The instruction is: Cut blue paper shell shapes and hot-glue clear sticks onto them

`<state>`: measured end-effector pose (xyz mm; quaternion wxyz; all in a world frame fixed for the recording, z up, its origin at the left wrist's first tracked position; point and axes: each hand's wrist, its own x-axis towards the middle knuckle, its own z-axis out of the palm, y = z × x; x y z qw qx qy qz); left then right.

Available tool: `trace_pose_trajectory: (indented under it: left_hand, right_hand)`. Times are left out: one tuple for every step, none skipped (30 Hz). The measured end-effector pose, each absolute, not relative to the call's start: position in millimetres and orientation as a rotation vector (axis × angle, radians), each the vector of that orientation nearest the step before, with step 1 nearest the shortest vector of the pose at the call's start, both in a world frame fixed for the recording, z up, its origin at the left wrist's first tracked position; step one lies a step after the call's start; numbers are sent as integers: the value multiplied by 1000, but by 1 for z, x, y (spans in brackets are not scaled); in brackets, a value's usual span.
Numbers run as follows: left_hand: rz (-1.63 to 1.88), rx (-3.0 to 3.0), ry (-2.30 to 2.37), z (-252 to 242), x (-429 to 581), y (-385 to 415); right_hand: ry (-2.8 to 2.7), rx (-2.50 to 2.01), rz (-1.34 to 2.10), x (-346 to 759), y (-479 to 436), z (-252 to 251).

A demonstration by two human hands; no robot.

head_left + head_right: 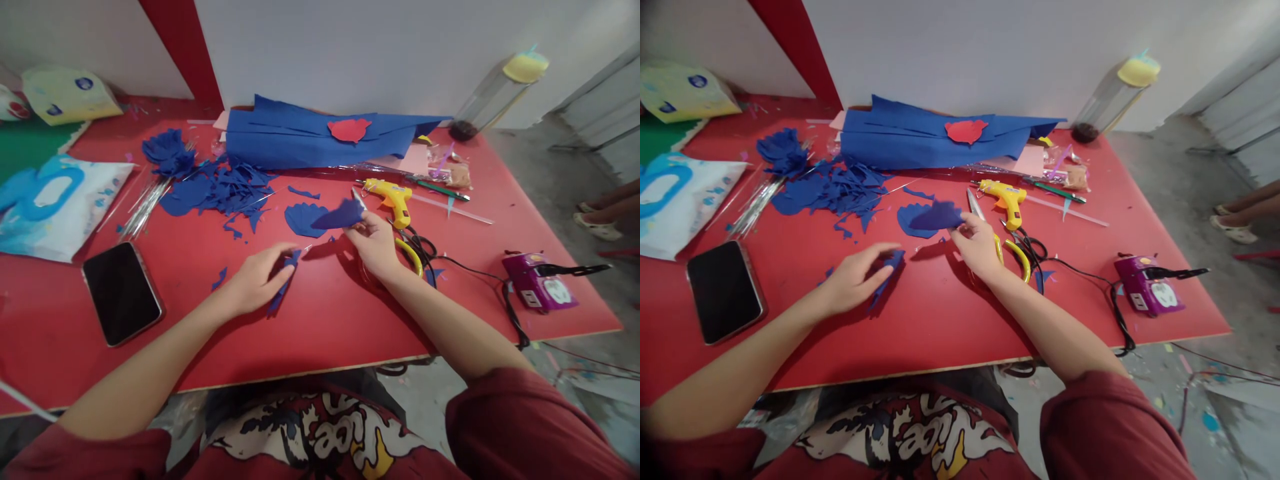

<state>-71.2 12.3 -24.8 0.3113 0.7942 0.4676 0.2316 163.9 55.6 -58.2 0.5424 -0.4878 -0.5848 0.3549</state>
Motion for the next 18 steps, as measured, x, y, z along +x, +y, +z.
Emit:
trace_pose_trajectory:
  left_hand:
    - [549,2121,1150,-24,-70,10]
    - [510,2129,1087,-24,-70,9]
    - [498,2129,1044,-23,-70,8]
    - [502,2132,1015,-22,-71,8]
    - [514,2147,993,-22,-72,9]
    - [531,2178,975,-22,-73,9]
    - [546,2229,951,-23,-74,10]
    - [555,2297,913,-24,-74,11]
    - [553,2375,862,-26,-75,12]
    - [539,2452,802,-28,-74,12]
    - [517,2524,745,-30,-74,12]
    - [486,2588,700,-32,-73,11]
    - [452,2643,682,-34,-72,10]
    - [424,2688,691,-36,-70,9]
    - [401,2725,721,-36,-69,8]
    - [382,2754,763,-37,-67,7]
    - [364,2774,809,-37,-66,5]
    - [348,2786,848,-37,-65,3]
  right_hand:
    - [-1438,-1140,819,164,54,-56]
    - [-1484,-1106,805,164,52,-54]
    - [-1522,-1063,796,165,50,-51]
    - [-1554,-1023,794,165,49,-49]
    - [-1578,-994,796,165,48,-47]
    - [-1594,-980,799,165,46,-45]
    - [-1607,-979,801,165,45,-44]
    - [-1621,-985,800,165,45,-43]
    - [-1632,-992,796,164,44,-43]
    - [-1644,-998,789,164,44,-43]
    - [-1653,-1004,782,164,44,-43]
    - [-1660,-1012,776,164,44,-43]
    - [-1666,-1022,770,165,44,-44]
    - [-1671,-1032,765,165,44,-44]
    - [-1677,-1041,761,165,44,-44]
    - [-1683,-1051,755,166,44,-45]
    - [-1693,-1059,747,166,45,-45]
    - [-1701,-1064,740,166,45,-45]
